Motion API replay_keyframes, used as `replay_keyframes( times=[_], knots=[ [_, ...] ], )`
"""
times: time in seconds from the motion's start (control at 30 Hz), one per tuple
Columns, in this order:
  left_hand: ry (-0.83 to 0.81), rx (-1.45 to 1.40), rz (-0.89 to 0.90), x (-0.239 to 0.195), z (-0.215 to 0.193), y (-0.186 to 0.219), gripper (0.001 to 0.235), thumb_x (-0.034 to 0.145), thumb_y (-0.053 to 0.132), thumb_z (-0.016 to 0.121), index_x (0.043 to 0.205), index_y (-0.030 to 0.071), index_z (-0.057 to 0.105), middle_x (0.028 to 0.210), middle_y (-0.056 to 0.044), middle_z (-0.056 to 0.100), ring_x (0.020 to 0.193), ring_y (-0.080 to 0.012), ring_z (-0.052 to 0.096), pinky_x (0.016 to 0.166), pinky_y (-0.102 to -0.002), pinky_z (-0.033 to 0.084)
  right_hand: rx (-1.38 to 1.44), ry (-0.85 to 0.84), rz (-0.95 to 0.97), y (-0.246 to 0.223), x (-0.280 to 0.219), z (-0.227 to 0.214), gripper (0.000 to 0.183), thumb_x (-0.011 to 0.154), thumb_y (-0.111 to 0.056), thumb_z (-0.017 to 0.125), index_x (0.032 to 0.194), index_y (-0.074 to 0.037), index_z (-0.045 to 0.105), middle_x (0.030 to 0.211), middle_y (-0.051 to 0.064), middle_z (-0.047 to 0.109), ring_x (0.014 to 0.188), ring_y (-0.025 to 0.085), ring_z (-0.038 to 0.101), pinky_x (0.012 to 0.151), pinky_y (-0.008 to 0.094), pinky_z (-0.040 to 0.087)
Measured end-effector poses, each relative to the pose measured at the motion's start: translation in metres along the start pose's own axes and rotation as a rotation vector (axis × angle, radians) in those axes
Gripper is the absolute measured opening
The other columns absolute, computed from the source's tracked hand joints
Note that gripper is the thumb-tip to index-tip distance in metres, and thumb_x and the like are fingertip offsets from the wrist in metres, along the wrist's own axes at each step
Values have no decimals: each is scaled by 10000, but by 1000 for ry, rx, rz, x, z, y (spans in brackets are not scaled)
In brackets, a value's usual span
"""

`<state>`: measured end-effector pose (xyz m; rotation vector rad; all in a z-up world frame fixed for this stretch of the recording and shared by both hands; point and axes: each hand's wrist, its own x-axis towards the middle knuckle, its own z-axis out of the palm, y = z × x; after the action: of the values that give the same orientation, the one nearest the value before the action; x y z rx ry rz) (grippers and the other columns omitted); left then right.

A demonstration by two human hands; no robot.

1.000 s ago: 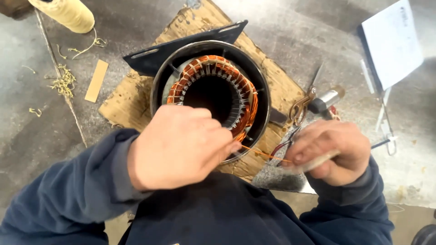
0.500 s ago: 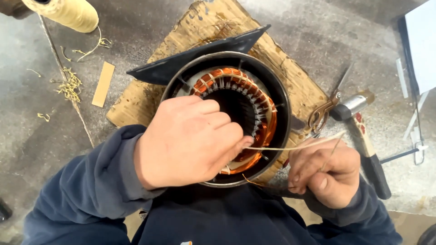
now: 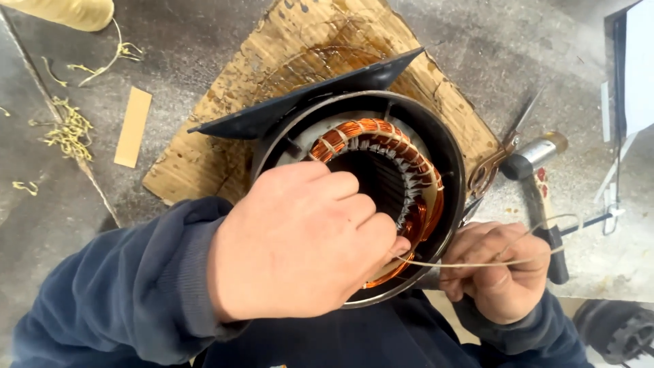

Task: The recorder is rewinding and securing copper coils within the stator of an electric motor using string and scissors.

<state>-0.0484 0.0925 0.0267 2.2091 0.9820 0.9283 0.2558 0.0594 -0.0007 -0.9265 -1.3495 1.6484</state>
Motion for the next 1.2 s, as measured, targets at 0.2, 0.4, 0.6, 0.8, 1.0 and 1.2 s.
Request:
replay_keyframes(
  times=[0.2, 0.4, 0.6, 0.8, 1.0, 1.2],
  knots=[
    [5, -9, 5, -3, 2, -2, 294, 964, 285, 686, 726, 132, 607, 685, -6, 609, 711, -223, 591, 649, -378, 436, -36, 43, -264, 18, -11, 12, 258, 1038, -202, 643, 911, 10, 717, 669, 118, 706, 480, 145, 683, 459, 270, 549],
    [13, -37, 28, -5, 3, -3, 282, 963, 264, 683, 726, 133, 604, 689, -9, 613, 717, -224, 597, 669, -383, 444, -528, -126, -524, 0, -2, 25, 164, 965, -188, 721, 987, -82, 597, 766, 52, 710, 637, 168, 741, 577, 318, 604],
    [9, -13, 87, -3, -2, 3, 299, 955, 284, 717, 721, 141, 596, 683, 0, 598, 707, -219, 593, 654, -376, 439, -877, -350, -784, 7, 10, 18, 353, 895, -324, 849, 1011, -57, 649, 891, 55, 708, 751, 202, 732, 638, 336, 591],
    [-60, 15, 103, -8, -11, 20, 283, 969, 278, 724, 759, 132, 604, 705, 1, 579, 700, -220, 571, 642, -370, 429, -946, -471, -821, -30, 42, 7, 494, 776, -446, 931, 1064, -92, 743, 890, 25, 607, 741, 182, 613, 593, 324, 497],
    [-99, 46, 161, 0, -12, 25, 277, 912, 253, 750, 737, 115, 586, 705, -31, 569, 687, -255, 558, 626, -397, 431, -1304, -484, -668, -65, 84, 22, 325, 810, -159, 781, 1116, -52, 761, 1017, 92, 708, 790, 224, 688, 625, 345, 521],
    [-80, 100, 118, 0, -11, 22, 199, 863, 216, 760, 751, 117, 629, 664, -23, 571, 611, -245, 557, 558, -388, 441, -1407, -742, -586, -57, 114, 54, 137, 824, -254, 709, 797, -120, 697, 737, 27, 616, 672, 244, 620, 624, 422, 478]
  ],
)
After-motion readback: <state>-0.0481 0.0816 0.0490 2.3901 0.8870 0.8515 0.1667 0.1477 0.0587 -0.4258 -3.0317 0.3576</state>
